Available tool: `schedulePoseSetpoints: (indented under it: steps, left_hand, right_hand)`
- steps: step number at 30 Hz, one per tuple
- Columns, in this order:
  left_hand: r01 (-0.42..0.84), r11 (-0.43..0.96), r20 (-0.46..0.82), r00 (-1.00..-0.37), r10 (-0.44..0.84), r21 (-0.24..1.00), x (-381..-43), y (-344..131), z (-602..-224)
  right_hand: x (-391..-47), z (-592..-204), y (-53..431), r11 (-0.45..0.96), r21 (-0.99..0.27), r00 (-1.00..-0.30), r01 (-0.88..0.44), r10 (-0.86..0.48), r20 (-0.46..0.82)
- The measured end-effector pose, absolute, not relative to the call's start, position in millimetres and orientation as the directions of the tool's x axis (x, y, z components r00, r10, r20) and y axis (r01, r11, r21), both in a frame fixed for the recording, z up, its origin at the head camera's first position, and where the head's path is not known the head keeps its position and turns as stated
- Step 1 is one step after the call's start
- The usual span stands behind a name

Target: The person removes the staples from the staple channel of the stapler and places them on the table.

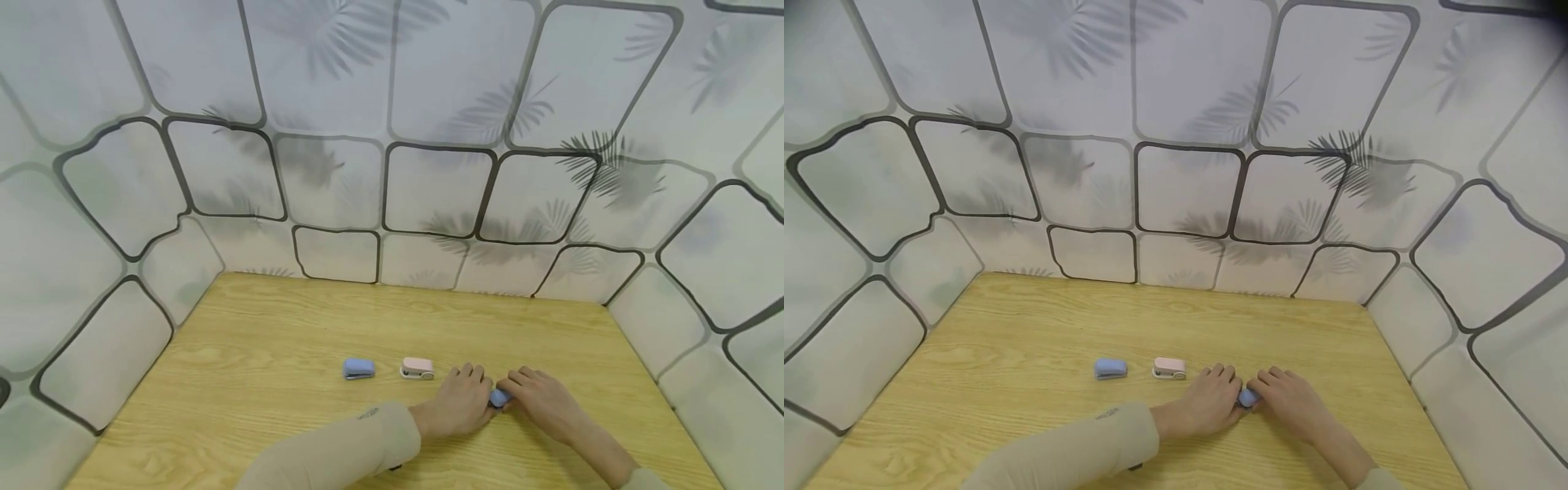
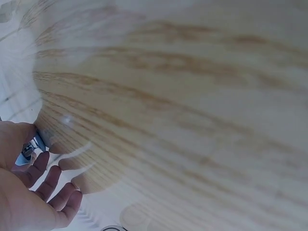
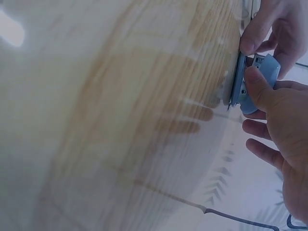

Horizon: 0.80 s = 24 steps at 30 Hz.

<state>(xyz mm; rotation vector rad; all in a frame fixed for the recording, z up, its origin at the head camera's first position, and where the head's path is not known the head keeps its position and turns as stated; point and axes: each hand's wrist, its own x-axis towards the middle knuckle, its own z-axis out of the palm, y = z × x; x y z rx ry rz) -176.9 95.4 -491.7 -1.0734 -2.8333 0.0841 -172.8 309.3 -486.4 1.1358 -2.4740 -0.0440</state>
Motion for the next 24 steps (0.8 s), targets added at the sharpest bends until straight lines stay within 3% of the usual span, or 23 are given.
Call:
schedulePoseSetpoints:
  steps: [7, 24]
  left_hand:
    - [0.650, 0.755, 0.075, -0.751, 0.656, -0.091, -177, 97, -490]
    - [0.658, 0.749, 0.094, -0.743, 0.663, -0.081, -179, 96, -493]
  right_hand:
    - [-175, -490, 314, 0.678, 0.073, -0.593, -0.732, -0.686, 0.422]
    - [-171, -475, 318, 0.710, 0.081, -0.615, -0.699, -0.655, 0.438]
